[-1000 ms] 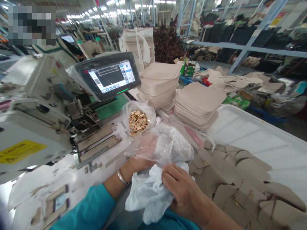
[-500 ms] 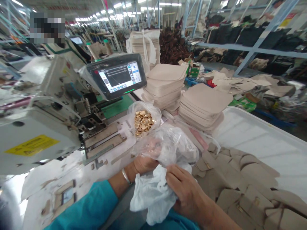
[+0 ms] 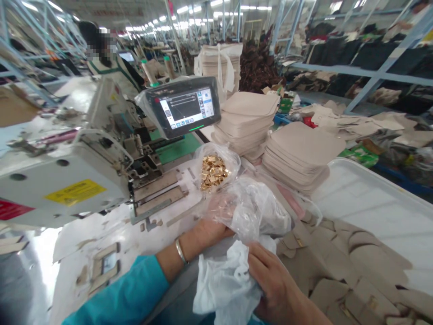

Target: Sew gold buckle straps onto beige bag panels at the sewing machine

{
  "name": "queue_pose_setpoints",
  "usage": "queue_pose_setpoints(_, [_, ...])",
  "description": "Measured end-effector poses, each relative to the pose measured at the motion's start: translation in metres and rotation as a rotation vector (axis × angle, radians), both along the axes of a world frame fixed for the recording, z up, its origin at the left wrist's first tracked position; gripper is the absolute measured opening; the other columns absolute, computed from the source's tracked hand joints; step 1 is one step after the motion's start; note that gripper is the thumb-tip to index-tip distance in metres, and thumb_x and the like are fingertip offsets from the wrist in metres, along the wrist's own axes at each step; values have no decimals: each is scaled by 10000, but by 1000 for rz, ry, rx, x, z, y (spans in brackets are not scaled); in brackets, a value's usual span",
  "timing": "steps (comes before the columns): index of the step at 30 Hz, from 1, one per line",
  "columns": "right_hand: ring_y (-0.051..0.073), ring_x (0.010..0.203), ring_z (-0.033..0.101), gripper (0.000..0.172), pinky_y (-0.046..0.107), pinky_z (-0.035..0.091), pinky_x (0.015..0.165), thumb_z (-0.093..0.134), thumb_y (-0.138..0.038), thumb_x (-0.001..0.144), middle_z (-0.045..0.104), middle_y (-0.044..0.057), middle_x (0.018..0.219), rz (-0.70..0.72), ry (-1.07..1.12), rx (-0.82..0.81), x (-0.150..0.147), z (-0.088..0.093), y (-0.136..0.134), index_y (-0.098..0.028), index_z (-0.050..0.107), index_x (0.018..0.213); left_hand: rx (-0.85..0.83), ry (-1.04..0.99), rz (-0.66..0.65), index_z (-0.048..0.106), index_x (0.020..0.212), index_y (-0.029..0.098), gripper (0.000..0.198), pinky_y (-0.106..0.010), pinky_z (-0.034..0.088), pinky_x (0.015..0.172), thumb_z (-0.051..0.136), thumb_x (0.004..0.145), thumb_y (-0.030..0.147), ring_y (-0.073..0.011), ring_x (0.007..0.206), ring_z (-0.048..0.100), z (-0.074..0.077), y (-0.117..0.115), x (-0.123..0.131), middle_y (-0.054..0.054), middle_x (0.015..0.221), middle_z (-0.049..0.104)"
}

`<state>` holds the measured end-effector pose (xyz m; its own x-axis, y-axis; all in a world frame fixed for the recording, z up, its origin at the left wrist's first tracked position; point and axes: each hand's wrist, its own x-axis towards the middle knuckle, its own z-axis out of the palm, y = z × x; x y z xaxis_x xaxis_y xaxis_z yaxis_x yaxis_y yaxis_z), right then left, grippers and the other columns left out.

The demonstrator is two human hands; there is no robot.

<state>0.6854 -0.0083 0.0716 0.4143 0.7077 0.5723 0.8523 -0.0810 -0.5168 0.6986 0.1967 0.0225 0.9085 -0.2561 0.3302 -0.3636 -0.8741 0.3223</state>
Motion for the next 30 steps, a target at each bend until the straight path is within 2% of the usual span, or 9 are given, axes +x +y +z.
queue_pose_setpoints(4, [229, 827, 649, 122, 274, 525, 653, 555, -274, 913, 654, 107, 868, -28, -22, 11, 5, 4, -1, -188, 589, 993, 56, 188, 51, 587, 1242, 246, 379, -501, 407, 1067, 610, 866, 290, -315, 1253, 509, 45, 3, -26, -117, 1372, 542])
queue_pose_setpoints(7, [225, 809, 647, 69, 274, 523, 649, 570, -260, 899, 643, 93, 825, -33, -15, -3, 6, 4, -2, -195, 577, 922, -35, 306, 75, 654, 983, 211, 145, -322, 527, 832, 540, 894, 202, -202, 914, 659, 85, 26, -36, -55, 997, 699])
queue_pose_setpoints(9, [217, 771, 637, 51, 279, 522, 646, 569, -251, 889, 630, 80, 794, -15, -6, -11, 6, 3, 0, -201, 563, 895, -121, 197, 340, 638, 918, 198, 113, -289, 513, 752, 542, 913, 257, -171, 772, 649, 99, 47, -25, -27, 846, 686])
queue_pose_setpoints(11, [211, 751, 628, 51, 281, 525, 650, 565, -249, 884, 626, 77, 791, 5, -3, -1, 5, 1, 3, -201, 550, 891, -111, 51, 648, 634, 976, 167, 245, -335, 494, 816, 680, 833, 361, -214, 845, 649, 99, 66, 0, -64, 898, 688])
queue_pose_setpoints(12, [209, 755, 628, 49, 281, 528, 659, 566, -241, 879, 629, 80, 803, 13, -4, 5, 6, 1, 5, -199, 546, 898, -86, 57, 717, 640, 968, 149, 299, -354, 481, 843, 722, 793, 377, -241, 883, 651, 96, 74, 16, -90, 911, 690])
queue_pose_setpoints(15, [211, 799, 638, 74, 276, 541, 687, 579, -208, 862, 643, 93, 851, -2, -6, 35, 9, 2, 6, -198, 548, 929, -81, 158, 724, 660, 798, 133, 254, -320, 474, 751, 559, 905, 340, -235, 769, 664, 93, 90, 60, -106, 758, 684])
queue_pose_setpoints(18, [209, 844, 652, 116, 250, 545, 670, 595, -193, 855, 647, 93, 878, -66, 22, 74, 13, 3, 2, -211, 556, 963, -119, 95, 748, 666, 804, 128, 448, -280, 448, 671, 296, 994, 295, -198, 694, 648, 109, 97, 86, -100, 718, 678])
queue_pose_setpoints(23, [216, 857, 659, 128, 256, 557, 680, 603, -197, 843, 640, 100, 893, -104, 44, 72, 16, 4, -3, -219, 554, 960, -131, -9, 753, 669, 729, 125, 389, -253, 385, 609, 401, 935, 317, -177, 679, 605, 142, 104, 94, -72, 703, 663])
queue_pose_setpoints(30, [197, 707, 628, 135, 258, 545, 625, 642, -234, 826, 607, 76, 806, -72, 80, 81, 12, 4, -6, -211, 538, 908, 17, 34, 823, 663, 725, 160, 368, -279, 371, 630, 452, 922, 390, -193, 666, 595, 129, 111, 73, -73, 698, 666])
